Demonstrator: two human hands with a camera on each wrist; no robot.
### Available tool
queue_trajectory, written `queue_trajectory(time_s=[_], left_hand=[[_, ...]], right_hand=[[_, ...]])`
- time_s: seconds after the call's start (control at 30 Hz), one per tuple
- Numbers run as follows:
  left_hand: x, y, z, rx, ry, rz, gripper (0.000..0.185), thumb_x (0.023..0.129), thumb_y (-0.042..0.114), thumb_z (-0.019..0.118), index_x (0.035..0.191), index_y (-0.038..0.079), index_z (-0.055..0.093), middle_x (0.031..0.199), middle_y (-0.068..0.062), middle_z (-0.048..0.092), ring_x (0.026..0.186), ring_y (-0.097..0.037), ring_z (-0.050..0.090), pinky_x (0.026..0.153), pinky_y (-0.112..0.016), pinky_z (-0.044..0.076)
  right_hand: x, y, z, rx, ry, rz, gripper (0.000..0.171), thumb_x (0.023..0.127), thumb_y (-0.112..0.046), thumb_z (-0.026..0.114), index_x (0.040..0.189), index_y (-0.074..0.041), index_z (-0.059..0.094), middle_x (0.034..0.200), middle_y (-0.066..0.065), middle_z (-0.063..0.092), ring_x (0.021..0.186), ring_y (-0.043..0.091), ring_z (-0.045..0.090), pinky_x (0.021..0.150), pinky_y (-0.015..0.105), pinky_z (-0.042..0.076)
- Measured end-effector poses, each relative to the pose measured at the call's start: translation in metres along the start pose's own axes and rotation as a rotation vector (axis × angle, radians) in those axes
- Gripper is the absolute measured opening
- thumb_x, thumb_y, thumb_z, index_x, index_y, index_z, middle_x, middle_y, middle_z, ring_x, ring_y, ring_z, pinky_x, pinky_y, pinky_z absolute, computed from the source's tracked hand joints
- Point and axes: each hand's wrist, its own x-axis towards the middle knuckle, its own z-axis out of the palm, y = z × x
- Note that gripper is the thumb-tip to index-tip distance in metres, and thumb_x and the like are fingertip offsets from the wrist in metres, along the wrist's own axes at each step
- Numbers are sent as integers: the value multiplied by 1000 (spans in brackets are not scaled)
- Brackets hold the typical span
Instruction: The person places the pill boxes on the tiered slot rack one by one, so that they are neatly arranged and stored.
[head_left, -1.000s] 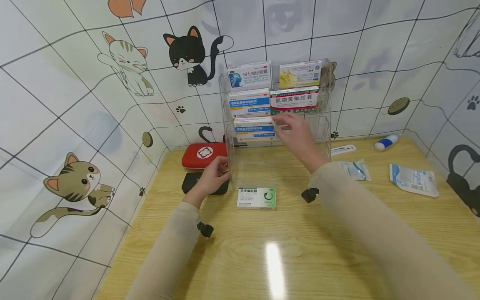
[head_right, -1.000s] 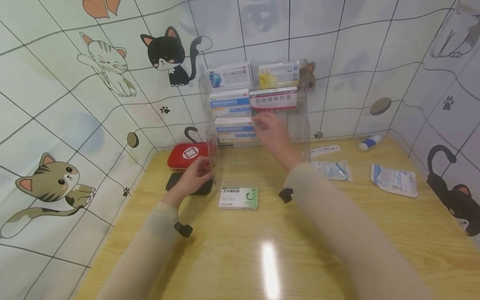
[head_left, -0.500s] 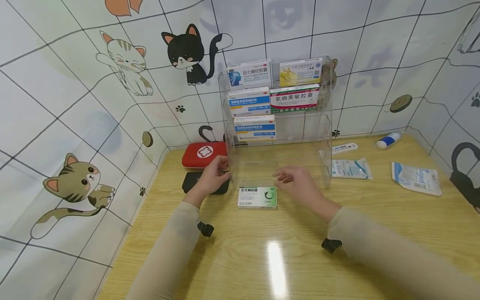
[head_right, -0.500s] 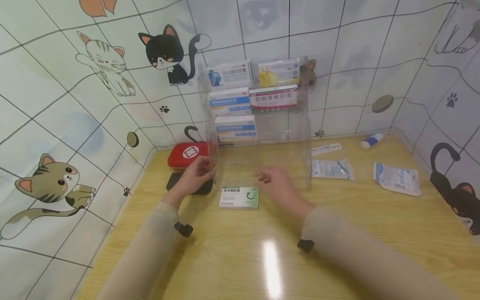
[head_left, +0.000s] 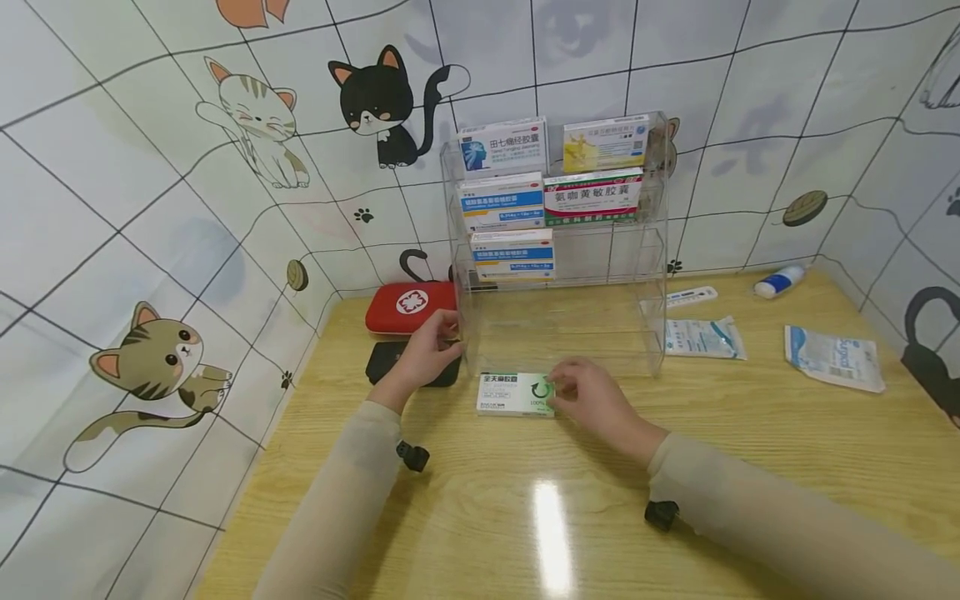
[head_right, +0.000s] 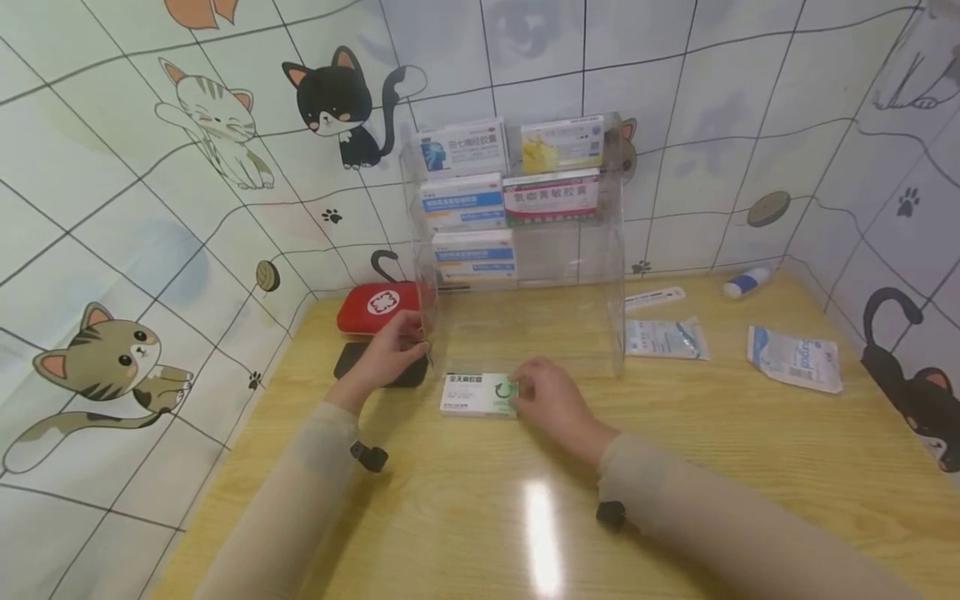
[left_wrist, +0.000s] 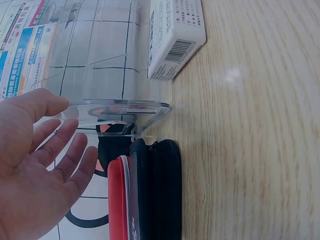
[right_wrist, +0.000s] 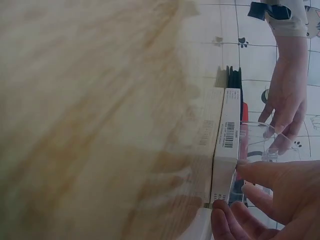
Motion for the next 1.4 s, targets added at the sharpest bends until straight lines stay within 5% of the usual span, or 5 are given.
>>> queue_trajectory(time_s=[0.43,0.7,0.9,1.2,1.4], left_hand=[[-1,1,1,3,8,-7,49,97,12,71,141,15,50,128,-8,61,120,-31,58,107,-48,52],[-1,0,4,12,5,3,51,97,10,71,142,16,49,130,-9,62,121,-31,58,108,-47,52],[-1,1,2,3,7,14,48,97,9,70,139,16,50,129,-9,61,122,-33,59,108,-48,52],[-2,2,2,-1,-4,-2,46,97,12,71,138,17,50,129,-9,61,123,-33,58,109,-47,51],[0,1,1,-11,-11,3,50,97,10,70,142,11,48,130,-10,60,122,-33,59,107,-50,52]], right_hand=[[-6,6,-2,45,-38,63,54,84,-19,86,128,3,67,123,20,69,100,28,69,86,43,60],[-9,11,-11,246,-63,151,36,87,-12,83,119,-4,68,118,15,72,101,28,73,77,34,62],[-12,12,-27,219,-20,140,17,94,-21,77,111,-17,75,121,8,73,98,21,74,79,34,60],[-8,0,-82,180,149,-42,15,97,-18,73,111,-16,76,111,6,77,97,22,76,80,22,61],[11,-16,-143,67,361,-170,19,96,-13,74,115,-15,77,112,7,77,89,-4,70,76,6,53]])
